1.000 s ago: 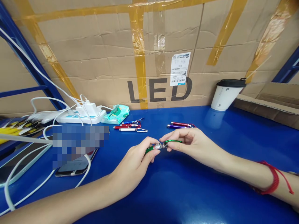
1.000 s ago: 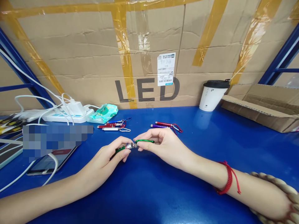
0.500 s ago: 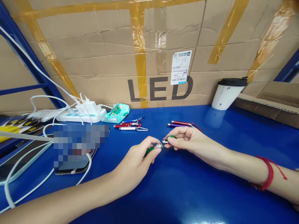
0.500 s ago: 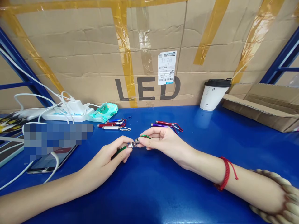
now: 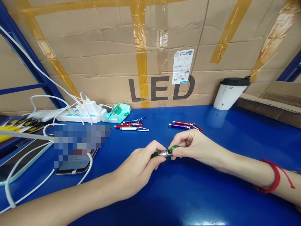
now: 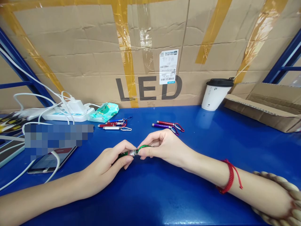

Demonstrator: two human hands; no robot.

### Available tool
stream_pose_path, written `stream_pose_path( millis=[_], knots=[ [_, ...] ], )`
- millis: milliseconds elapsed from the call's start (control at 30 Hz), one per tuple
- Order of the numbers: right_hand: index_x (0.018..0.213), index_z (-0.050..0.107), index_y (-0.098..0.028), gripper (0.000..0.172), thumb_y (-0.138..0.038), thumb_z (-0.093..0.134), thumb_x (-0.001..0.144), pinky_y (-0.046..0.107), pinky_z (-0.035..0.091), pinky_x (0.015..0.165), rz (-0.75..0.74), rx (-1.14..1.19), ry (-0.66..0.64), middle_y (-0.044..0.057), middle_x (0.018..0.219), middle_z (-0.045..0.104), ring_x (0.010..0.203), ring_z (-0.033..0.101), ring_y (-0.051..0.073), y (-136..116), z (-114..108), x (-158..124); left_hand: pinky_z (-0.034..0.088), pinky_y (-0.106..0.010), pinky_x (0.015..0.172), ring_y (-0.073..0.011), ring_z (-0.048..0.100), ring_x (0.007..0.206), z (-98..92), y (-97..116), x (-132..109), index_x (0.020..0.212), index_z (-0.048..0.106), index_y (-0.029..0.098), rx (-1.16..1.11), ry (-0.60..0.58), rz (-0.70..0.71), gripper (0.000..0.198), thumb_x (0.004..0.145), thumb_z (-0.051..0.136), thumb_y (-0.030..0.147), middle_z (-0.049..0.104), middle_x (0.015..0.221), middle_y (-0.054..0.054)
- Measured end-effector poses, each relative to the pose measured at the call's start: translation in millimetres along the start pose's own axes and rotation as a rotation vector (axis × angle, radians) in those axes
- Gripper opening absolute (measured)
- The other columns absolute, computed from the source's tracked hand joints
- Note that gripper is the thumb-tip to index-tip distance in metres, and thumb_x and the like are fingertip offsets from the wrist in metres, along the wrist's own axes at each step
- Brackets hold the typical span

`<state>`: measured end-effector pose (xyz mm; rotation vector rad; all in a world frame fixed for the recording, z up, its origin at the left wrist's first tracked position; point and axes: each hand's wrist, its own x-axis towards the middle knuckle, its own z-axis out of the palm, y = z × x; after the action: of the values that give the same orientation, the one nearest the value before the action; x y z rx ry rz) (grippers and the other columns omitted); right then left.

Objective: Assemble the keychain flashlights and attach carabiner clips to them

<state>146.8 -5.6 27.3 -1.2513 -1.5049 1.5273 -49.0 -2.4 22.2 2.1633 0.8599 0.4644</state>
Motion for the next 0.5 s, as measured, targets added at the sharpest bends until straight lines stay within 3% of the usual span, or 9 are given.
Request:
stream_pose_path(
  millis=[167, 367, 500],
  knots=[
    [0.075, 0.058, -0.006, 0.047, -0.04, 0.076, 0.048, 0.007, 0.041, 0.047, 0.107, -0.039, -0.044, 0.0, 0.059, 0.059, 0.05, 0.053, -0.001, -0.5, 2.8, -0.9, 0.03, -0.02, 0.054, -0.0088, 0.039, 0.055, 2.8, -3.3, -2.1, 0.093, 0.048, 0.02, 0.022, 0.011, 0.036, 0.013, 0.091, 0.036, 0.024, 0.048, 0.066, 0.005],
    [0.075, 0.052, -0.007, 0.055, -0.051, 0.072, 0.049, 0.01, 0.044, 0.043, 0.198, -0.035, -0.118, 0.0, 0.06, 0.058, 0.047, 0.052, 0.0, -2.9, 8.8, -6.9, 0.036, -0.021, 0.06, -0.0118, 0.051, 0.065, 5.4, -7.7, -5.1, 0.094, 0.048, 0.021, 0.159, 0.014, 0.125, 0.015, 0.092, 0.033, 0.024, 0.057, 0.079, 0.001],
    [0.073, 0.047, -0.007, 0.063, -0.058, 0.071, 0.044, 0.011, 0.045, 0.041, 0.204, 0.016, -0.105, -0.001, 0.064, 0.057, 0.053, 0.056, 0.003, -5.8, 14.1, -10.6, 0.039, -0.022, 0.063, -0.0133, 0.057, 0.071, 7.8, -8.3, -5.6, 0.098, 0.046, 0.022, 0.177, 0.083, 0.157, 0.017, 0.093, 0.03, 0.024, 0.061, 0.085, -0.001]
  ],
)
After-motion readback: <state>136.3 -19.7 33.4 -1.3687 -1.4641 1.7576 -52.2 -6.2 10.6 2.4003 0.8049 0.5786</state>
